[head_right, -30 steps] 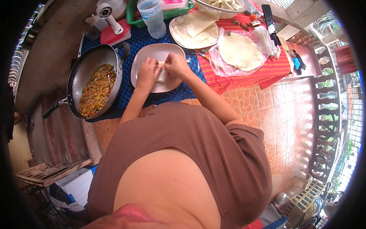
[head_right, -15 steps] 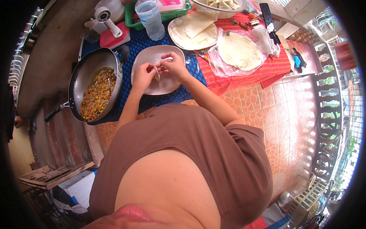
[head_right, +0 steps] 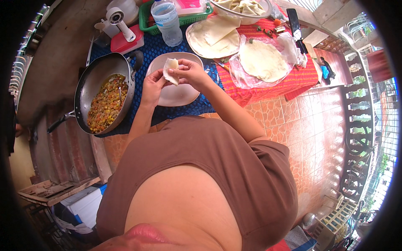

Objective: The person folds thin dough sheets into cones, fills them with a mixed vegetable filling from a pan, and seals them into triangular samosas. The finished samosas are placed on a nearby plate.

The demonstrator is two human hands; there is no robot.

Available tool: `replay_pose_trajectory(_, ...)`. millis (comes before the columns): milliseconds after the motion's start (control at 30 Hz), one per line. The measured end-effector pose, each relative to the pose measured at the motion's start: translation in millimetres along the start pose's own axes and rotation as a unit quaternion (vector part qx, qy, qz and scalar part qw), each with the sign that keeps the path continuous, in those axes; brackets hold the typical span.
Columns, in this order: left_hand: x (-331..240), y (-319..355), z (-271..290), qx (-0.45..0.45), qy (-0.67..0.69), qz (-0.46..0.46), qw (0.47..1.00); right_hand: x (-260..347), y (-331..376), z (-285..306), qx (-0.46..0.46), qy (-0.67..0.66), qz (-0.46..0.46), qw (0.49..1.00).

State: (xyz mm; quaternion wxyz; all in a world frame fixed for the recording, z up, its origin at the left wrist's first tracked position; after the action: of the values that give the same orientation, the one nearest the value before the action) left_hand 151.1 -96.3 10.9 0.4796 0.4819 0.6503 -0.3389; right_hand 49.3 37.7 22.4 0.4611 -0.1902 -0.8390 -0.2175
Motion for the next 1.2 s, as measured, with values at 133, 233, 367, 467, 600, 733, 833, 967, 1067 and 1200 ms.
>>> replay_pose_trajectory(133, -12.4, 5.6, -13.9, -0.021, 0.015, -0.029, 0.999, 4.7, 0.9, 4.6, 0.027, -0.001, 0.031, 0.999)
replay_pose_trajectory(233, -20.9, 9.1, -20.6, -0.06, -0.05, -0.076, 0.994, 9.2, 2.5, 4.9, 0.03, 0.028, 0.066, 0.997)
replay_pose_trajectory(367, -29.8, 15.7, -29.2, -0.1, -0.238, -0.137, 0.956, 9.4, 2.9, 1.0, -0.011, 0.121, 0.105, 0.987)
replay_pose_trajectory(467, -43.0, 22.1, -42.8, -0.081, -0.392, -0.218, 0.89, -2.2, -4.3, 3.1, -0.044, 0.164, 0.135, 0.976)
replay_pose_trajectory(600, -38.7, 20.1, -36.9, -0.084, -0.361, -0.234, 0.899, -13.2, -8.7, -4.4, -0.057, 0.156, 0.163, 0.973)
replay_pose_trajectory(733, -46.3, 19.0, -39.1, -0.087, -0.418, -0.238, 0.873, -7.2, -2.0, -7.6, 0.029, -0.025, 0.093, 0.995)
replay_pose_trajectory(833, -47.9, 23.1, -32.6, -0.053, -0.498, -0.187, 0.845, -1.3, 4.8, -3.3, 0.077, -0.054, 0.071, 0.993)
replay_pose_trajectory(967, -47.6, 22.7, -29.4, -0.005, -0.571, -0.223, 0.79, 0.3, 2.8, 2.8, 0.076, -0.065, 0.065, 0.993)
replay_pose_trajectory(1067, -57.5, 26.7, -32.7, 0.004, -0.59, -0.232, 0.773, 6.1, 6.3, -3.8, 0.087, -0.051, 0.064, 0.993)
replay_pose_trajectory(1200, -63.9, 31.9, -41.1, 0.01, -0.601, -0.245, 0.761, 2.1, 5.7, -8.6, 0.052, -0.018, 0.116, 0.992)
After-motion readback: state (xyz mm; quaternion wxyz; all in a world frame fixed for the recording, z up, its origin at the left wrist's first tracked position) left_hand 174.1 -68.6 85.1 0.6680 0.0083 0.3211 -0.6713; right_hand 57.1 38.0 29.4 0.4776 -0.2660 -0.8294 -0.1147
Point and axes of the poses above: each hand's wrist, its own y-axis away from the middle knuckle, its own z-axis out of the back of the hand, x = y × z, the point moved 1 cm from there along -y, towards the middle knuckle, and after that the axes turned 2 degrees about x, right-handed, at the moved point
